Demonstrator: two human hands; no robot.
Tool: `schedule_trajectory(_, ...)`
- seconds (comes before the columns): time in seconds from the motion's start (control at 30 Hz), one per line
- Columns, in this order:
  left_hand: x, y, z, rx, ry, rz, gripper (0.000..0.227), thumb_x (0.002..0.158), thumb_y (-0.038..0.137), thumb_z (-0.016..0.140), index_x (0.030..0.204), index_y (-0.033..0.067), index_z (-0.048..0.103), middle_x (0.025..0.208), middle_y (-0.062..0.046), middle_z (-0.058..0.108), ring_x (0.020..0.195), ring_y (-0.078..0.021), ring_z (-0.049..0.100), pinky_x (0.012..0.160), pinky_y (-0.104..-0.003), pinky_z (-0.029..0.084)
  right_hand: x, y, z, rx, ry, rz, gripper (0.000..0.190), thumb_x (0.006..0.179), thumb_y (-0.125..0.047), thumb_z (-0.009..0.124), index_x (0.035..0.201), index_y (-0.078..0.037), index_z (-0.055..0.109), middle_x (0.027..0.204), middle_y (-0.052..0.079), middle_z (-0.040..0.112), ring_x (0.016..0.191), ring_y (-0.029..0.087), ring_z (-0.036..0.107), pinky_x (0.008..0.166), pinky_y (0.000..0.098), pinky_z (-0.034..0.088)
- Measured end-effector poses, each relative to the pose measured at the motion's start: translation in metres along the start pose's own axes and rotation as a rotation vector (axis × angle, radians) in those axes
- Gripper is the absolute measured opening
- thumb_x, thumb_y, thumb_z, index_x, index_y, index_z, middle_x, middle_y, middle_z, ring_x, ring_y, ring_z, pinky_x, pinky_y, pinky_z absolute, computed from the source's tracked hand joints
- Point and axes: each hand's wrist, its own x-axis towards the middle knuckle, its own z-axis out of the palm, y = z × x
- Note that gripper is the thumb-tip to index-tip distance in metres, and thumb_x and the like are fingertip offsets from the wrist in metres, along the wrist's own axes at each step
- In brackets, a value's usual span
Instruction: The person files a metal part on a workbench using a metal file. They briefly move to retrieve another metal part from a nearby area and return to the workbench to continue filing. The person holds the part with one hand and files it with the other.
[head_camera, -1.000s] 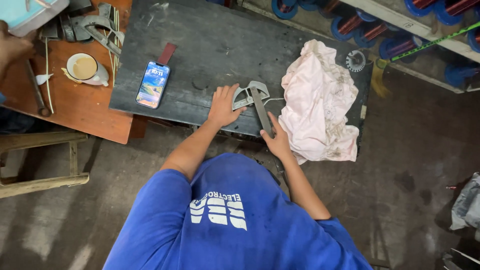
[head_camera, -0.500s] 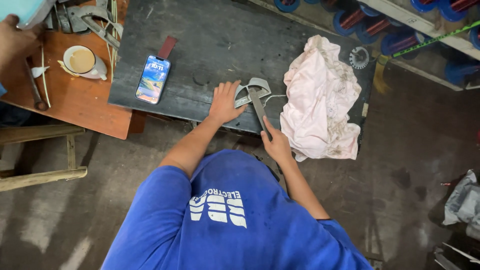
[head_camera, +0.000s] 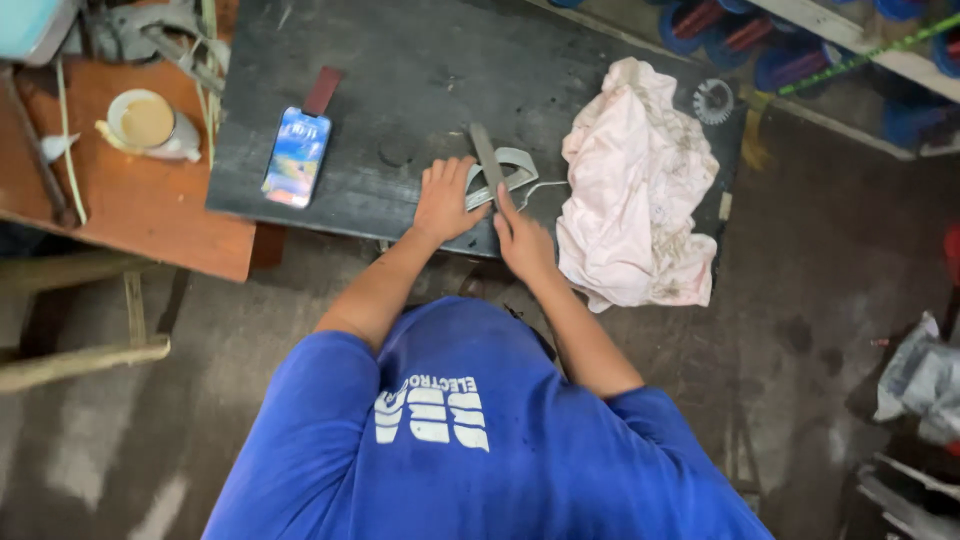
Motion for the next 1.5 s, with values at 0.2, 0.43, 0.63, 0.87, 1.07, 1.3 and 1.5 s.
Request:
schedule_trajectory(0.2, 0.002, -0.001, 0.004, 0.017, 0.008, 0.014, 0.082, 0.066, 0.040, 0.084, 0.132, 0.0051, 0.050, 0.109, -0.010, 0.054, 0.104, -0.0290, 0.050, 0.091, -0.043, 0.039, -0.051, 0.026, 0.016, -0.043, 0.030, -0.005, 0.054, 0.106, -0.039, 0.039, 0.158, -0.031, 0.032, 0.093, 0.025, 0.073, 0.085, 0.044, 0.071, 0.075, 0.0535, 0.055)
schedule_trajectory(0.43, 0.000, 0.000, 0.001, 0.009, -0.041, 0.013, 0.084, 0.067, 0.040, 0.083, 0.134, 0.0053, 0.047, 0.107, -0.010, 0.050, 0.104, -0.0295, 0.047, 0.091, -0.043, 0.037, 0.019, -0.004, 0.008, -0.086, 0.018, 0.030, 0.056, 0.104, -0.041, 0.040, 0.158, -0.039, 0.026, 0.097, 0.022, 0.073, 0.091, 0.044, 0.071, 0.081, 0.0549, 0.055)
schedule_trajectory(0.63, 0.004, 0.003, -0.004, -0.025, -0.037, -0.023, 0.085, 0.066, 0.036, 0.086, 0.134, 0.0062, 0.046, 0.109, -0.011, 0.051, 0.106, -0.0308, 0.049, 0.092, -0.045, 0.038, -0.047, 0.014, 0.018, -0.116, -0.008, 0.038, 0.053, 0.106, -0.039, 0.037, 0.158, -0.031, 0.031, 0.094, 0.027, 0.072, 0.089, 0.047, 0.071, 0.077, 0.0563, 0.055)
schedule_trajectory(0.87, 0.010, 0.005, -0.007, -0.033, 0.041, -0.050, 0.087, 0.065, 0.029, 0.088, 0.137, 0.0044, 0.045, 0.108, -0.013, 0.051, 0.102, -0.0323, 0.049, 0.086, -0.044, 0.039, -0.037, 0.016, 0.010, -0.020, 0.013, 0.022, 0.055, 0.105, -0.036, 0.042, 0.158, -0.031, 0.034, 0.099, 0.024, 0.073, 0.083, 0.044, 0.071, 0.072, 0.0527, 0.057)
schedule_trajectory(1.07, 0.004, 0.012, -0.014, -0.086, -0.010, -0.141, 0.088, 0.066, 0.029, 0.089, 0.137, 0.0038, 0.044, 0.110, -0.016, 0.053, 0.104, -0.0364, 0.052, 0.087, -0.049, 0.042, -0.068, 0.031, -0.005, 0.322, 0.044, 0.113, 0.053, 0.098, -0.030, 0.057, 0.150, -0.029, 0.048, 0.139, 0.012, 0.059, 0.119, 0.040, 0.059, 0.099, 0.0514, 0.049)
schedule_trajectory(1.3, -0.022, 0.017, -0.042, -0.367, -0.423, -0.309, 0.025, 0.094, 0.040, 0.065, 0.101, 0.0183, 0.075, 0.077, -0.003, 0.076, 0.088, -0.0286, 0.073, 0.079, -0.043, 0.054, -0.119, 0.065, 0.000, 0.627, 0.175, 0.201, 0.050, 0.097, -0.017, 0.065, 0.146, -0.018, 0.055, 0.144, 0.017, 0.054, 0.136, 0.032, 0.046, 0.113, 0.0453, 0.039)
schedule_trajectory(1.5, 0.006, -0.021, -0.015, -0.262, -0.162, -0.293, 0.026, 0.098, 0.031, 0.063, 0.116, 0.0132, 0.063, 0.101, -0.014, 0.070, 0.098, -0.0404, 0.067, 0.083, -0.055, 0.054, -0.113, -0.002, -0.045, 0.446, 0.053, 0.224, 0.051, 0.099, -0.024, 0.060, 0.149, -0.022, 0.050, 0.145, 0.015, 0.053, 0.133, 0.035, 0.050, 0.111, 0.0501, 0.040)
